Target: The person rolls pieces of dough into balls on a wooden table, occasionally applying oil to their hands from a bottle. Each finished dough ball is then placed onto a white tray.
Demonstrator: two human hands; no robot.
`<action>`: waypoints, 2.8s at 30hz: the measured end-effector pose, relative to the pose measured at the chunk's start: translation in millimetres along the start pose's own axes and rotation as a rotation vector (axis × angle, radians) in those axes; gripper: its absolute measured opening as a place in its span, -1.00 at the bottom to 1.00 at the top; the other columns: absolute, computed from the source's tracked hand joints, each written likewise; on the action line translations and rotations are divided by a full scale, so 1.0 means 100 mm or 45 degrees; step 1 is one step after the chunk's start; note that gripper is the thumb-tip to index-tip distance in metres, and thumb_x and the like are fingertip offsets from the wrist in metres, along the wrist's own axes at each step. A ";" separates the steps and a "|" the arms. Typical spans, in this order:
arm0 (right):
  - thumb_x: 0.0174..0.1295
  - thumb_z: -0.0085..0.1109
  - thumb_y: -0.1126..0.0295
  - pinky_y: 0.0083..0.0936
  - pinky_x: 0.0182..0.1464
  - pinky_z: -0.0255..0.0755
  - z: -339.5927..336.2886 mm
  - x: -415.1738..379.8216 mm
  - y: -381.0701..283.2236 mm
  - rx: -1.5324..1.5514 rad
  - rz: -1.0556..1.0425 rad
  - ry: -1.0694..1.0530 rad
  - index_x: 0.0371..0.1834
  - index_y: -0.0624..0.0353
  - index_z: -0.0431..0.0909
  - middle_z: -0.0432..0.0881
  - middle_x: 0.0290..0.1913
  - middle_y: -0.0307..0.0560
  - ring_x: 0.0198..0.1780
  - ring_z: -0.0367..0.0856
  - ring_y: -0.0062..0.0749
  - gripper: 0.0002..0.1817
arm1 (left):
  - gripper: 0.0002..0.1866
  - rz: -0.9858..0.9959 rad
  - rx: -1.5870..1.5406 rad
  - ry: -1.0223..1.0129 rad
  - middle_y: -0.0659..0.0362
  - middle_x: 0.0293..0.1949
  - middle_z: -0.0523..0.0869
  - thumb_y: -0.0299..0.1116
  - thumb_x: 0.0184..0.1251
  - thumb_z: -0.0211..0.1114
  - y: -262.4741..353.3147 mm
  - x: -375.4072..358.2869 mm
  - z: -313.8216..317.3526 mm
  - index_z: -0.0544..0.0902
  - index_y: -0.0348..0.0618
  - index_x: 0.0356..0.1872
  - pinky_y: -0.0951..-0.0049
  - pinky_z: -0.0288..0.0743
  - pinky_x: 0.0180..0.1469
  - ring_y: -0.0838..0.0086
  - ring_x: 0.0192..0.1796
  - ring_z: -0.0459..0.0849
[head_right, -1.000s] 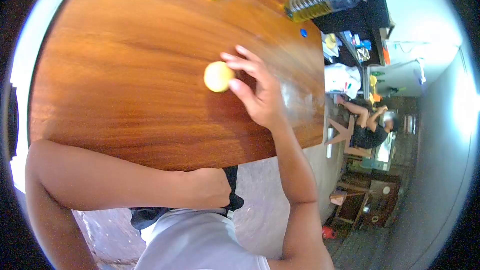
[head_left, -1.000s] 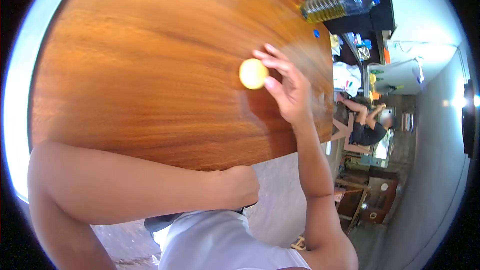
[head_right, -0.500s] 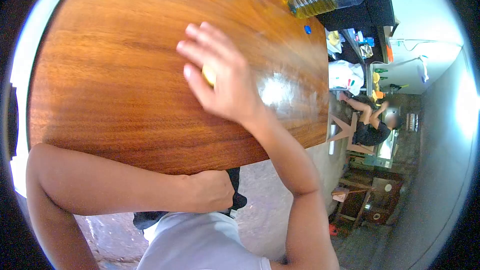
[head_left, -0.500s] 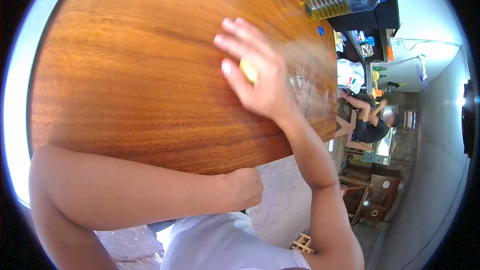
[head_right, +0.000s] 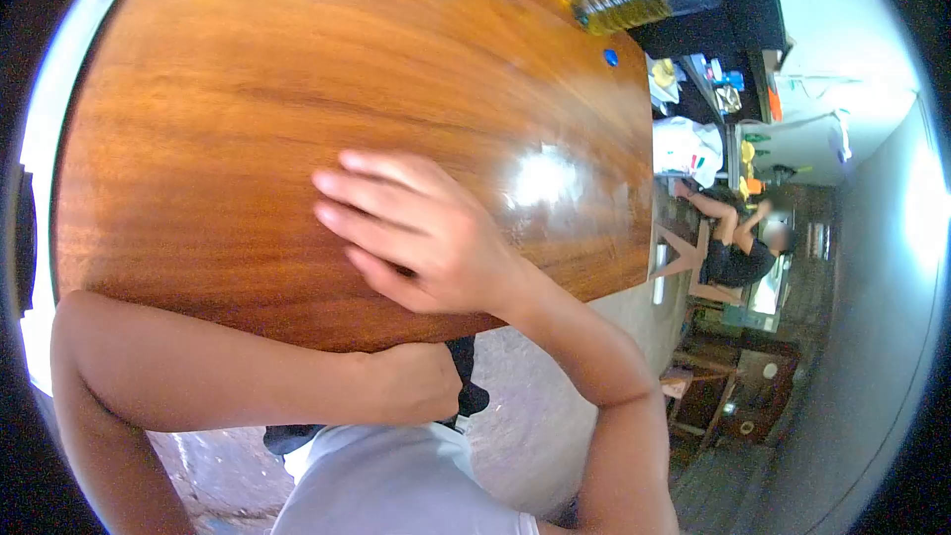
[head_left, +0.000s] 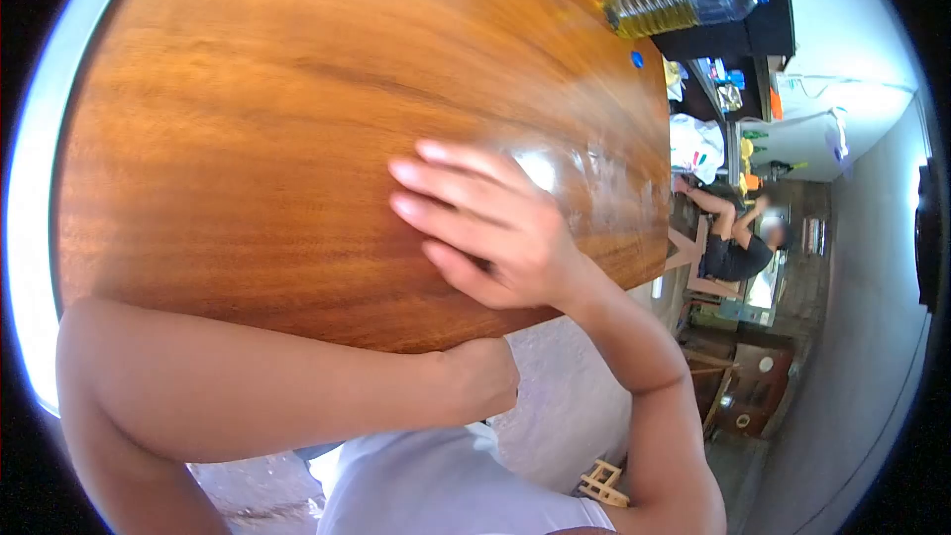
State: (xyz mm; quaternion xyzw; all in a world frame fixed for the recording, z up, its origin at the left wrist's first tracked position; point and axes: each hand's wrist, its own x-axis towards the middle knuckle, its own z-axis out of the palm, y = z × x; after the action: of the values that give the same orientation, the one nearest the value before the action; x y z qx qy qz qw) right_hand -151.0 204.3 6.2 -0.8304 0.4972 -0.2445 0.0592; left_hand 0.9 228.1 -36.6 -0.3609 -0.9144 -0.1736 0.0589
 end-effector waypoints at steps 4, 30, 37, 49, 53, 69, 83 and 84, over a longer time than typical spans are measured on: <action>0.04 0.47 0.53 -0.28 -0.13 0.62 -0.28 -0.48 0.34 -0.386 0.193 0.181 -0.38 0.18 0.62 0.70 -0.12 0.04 -0.13 0.71 -0.12 -0.83 | -0.82 -0.002 -0.085 -0.047 0.13 -0.40 0.85 -0.28 0.22 0.32 -0.01 0.02 -0.02 0.83 -0.06 -0.46 0.20 0.59 -0.32 0.23 -0.31 0.83; 0.13 0.47 0.33 -0.14 -0.18 0.51 -0.32 -0.29 0.85 -0.437 0.262 0.224 -0.38 0.19 0.57 0.54 -0.32 0.02 -0.27 0.56 0.00 -0.76 | -0.79 0.024 0.076 -0.011 0.07 -0.36 0.86 -0.30 0.21 0.29 -0.04 -0.03 -0.02 0.84 -0.13 -0.42 0.18 0.63 -0.26 0.21 -0.28 0.84; 0.15 0.39 0.39 -0.21 0.08 0.47 0.03 0.27 0.51 -0.256 0.176 0.282 -0.17 0.17 0.64 0.59 -0.05 0.04 0.06 0.55 -0.01 -0.79 | -0.79 0.020 0.069 -0.202 0.08 -0.33 0.87 -0.30 0.24 0.29 -0.05 -0.01 -0.12 0.85 -0.12 -0.39 0.17 0.63 -0.26 0.21 -0.26 0.84; 0.05 0.53 0.22 -0.14 0.14 0.48 0.00 0.41 0.67 -0.246 0.159 0.320 -0.29 0.16 0.64 0.59 -0.09 0.03 0.02 0.57 -0.01 -0.68 | -0.79 0.002 0.063 -0.089 0.11 -0.31 0.88 -0.28 0.24 0.30 -0.04 -0.02 -0.08 0.85 -0.10 -0.39 0.22 0.62 -0.28 0.25 -0.25 0.85; 0.08 0.51 0.22 -0.20 0.09 0.52 -0.09 0.06 0.39 -0.057 -0.033 0.088 -0.31 0.13 0.63 0.58 -0.14 0.01 -0.01 0.60 -0.04 -0.72 | -0.80 0.034 0.031 -0.083 0.09 -0.32 0.87 -0.30 0.23 0.30 -0.04 -0.02 -0.07 0.85 -0.11 -0.40 0.21 0.63 -0.28 0.22 -0.26 0.85; 0.12 0.49 0.23 -0.14 0.07 0.49 -0.17 0.01 0.68 -0.373 0.147 0.185 -0.31 0.12 0.62 0.57 -0.17 -0.04 -0.06 0.54 -0.06 -0.74 | -0.80 -0.004 -0.007 -0.042 0.04 -0.40 0.84 -0.32 0.20 0.29 -0.03 -0.05 0.03 0.84 -0.15 -0.46 0.18 0.65 -0.27 0.16 -0.28 0.85; 0.10 0.50 0.19 -0.10 0.05 0.50 -0.16 -0.12 0.60 -0.418 0.226 0.276 -0.27 0.15 0.64 0.58 -0.14 0.00 -0.02 0.55 -0.01 -0.69 | -0.79 0.011 0.101 -0.084 0.06 -0.37 0.85 -0.33 0.22 0.26 -0.05 -0.04 0.03 0.85 -0.11 -0.44 0.17 0.67 -0.26 0.16 -0.27 0.85; 0.07 0.52 0.19 -0.11 0.04 0.51 -0.20 -0.06 0.77 -0.463 0.251 0.319 -0.29 0.13 0.64 0.59 -0.15 0.00 -0.04 0.56 0.00 -0.69 | -0.79 0.011 0.099 -0.082 0.06 -0.37 0.85 -0.33 0.22 0.26 -0.05 -0.05 0.00 0.85 -0.11 -0.44 0.17 0.67 -0.26 0.16 -0.27 0.85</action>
State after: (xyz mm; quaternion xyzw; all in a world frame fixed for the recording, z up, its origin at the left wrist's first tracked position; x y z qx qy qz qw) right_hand -224.2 174.0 -5.1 -0.7380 0.6152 -0.2450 -0.1300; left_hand 0.9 221.6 -38.9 -0.3675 -0.9203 -0.1262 0.0441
